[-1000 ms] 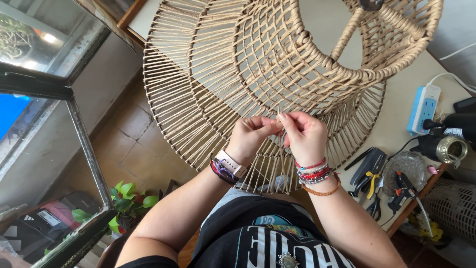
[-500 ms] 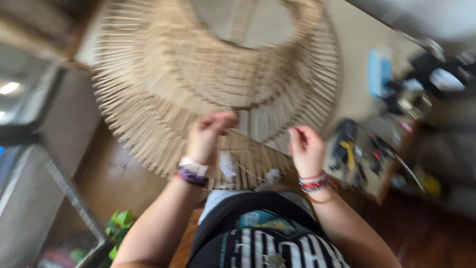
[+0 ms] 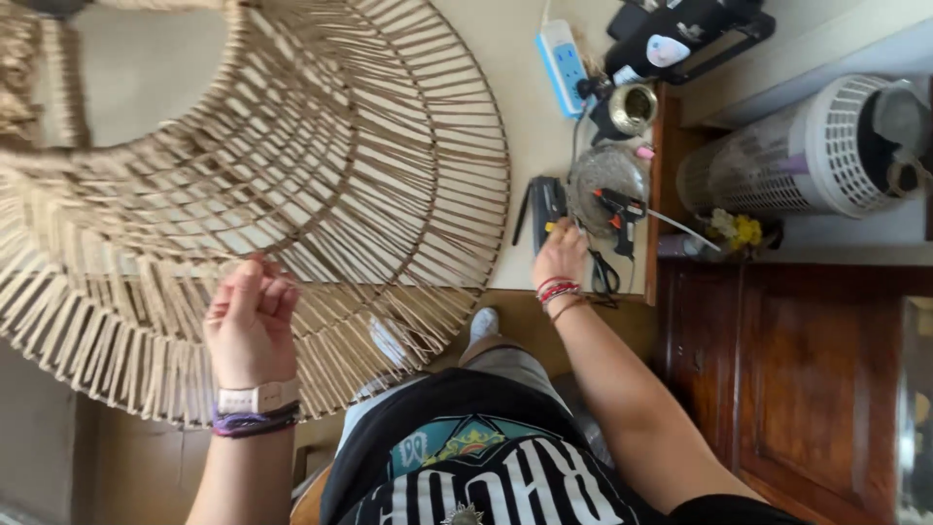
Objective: Repairing a wicker lampshade using pliers, scissors, and a hot glue gun
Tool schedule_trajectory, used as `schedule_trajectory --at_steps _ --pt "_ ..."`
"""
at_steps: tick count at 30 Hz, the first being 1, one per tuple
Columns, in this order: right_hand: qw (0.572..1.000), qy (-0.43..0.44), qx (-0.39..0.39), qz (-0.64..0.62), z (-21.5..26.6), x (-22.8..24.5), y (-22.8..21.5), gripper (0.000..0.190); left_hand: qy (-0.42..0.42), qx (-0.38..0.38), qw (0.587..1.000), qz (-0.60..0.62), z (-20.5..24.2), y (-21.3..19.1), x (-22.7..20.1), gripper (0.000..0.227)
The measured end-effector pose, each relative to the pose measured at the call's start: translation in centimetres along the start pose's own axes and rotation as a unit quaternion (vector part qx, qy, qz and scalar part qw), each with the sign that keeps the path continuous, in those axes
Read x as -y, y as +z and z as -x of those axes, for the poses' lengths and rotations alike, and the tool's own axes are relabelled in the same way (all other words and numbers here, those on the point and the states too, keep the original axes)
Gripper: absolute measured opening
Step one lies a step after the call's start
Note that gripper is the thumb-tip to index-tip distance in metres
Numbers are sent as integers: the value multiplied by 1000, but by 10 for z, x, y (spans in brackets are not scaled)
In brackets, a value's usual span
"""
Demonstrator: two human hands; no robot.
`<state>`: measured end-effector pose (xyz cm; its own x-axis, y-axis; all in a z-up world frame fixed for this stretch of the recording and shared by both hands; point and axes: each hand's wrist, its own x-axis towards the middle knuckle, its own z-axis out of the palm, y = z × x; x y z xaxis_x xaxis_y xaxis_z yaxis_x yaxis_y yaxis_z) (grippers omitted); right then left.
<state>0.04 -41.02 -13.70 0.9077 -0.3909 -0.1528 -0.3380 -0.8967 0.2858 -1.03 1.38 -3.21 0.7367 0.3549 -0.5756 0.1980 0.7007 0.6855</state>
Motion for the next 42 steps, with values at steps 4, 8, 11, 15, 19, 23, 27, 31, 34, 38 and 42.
schedule_trajectory --at_steps 4,8,11,15,19,23,27,31,34,38,42 --pt "998 -3 -34 55 -22 -14 45 63 28 -23 999 3 -7 -3 11 4" --pt "997 -28 -51 53 -21 -15 53 56 30 -20 999 4 -15 -10 19 2" --pt "996 -48 -37 64 -25 -21 59 63 30 -23 999 5 -11 -4 14 4" --pt "991 -69 -29 114 -26 -32 35 94 16 13 1000 10 -11 -6 12 7" --pt "996 -34 42 67 -26 -12 -56 40 38 101 994 7 12 4 -27 20" --pt "950 -280 73 -114 -1 21 -156 29 29 118 993 -3 6 -4 -26 9" --pt "867 -483 79 -91 36 96 -253 61 25 161 987 -5 7 -8 -35 7" --pt "850 -513 110 -58 42 150 -273 56 31 146 989 -22 4 -11 -33 6" --pt "840 -517 161 -38 37 167 -277 65 16 157 987 -13 5 -8 -39 5" --pt "838 -509 195 -7 33 174 -276 68 20 152 988 -29 2 -10 -37 5" --pt "826 -533 180 12 34 190 -282 66 14 167 985 -35 3 -10 -44 7"
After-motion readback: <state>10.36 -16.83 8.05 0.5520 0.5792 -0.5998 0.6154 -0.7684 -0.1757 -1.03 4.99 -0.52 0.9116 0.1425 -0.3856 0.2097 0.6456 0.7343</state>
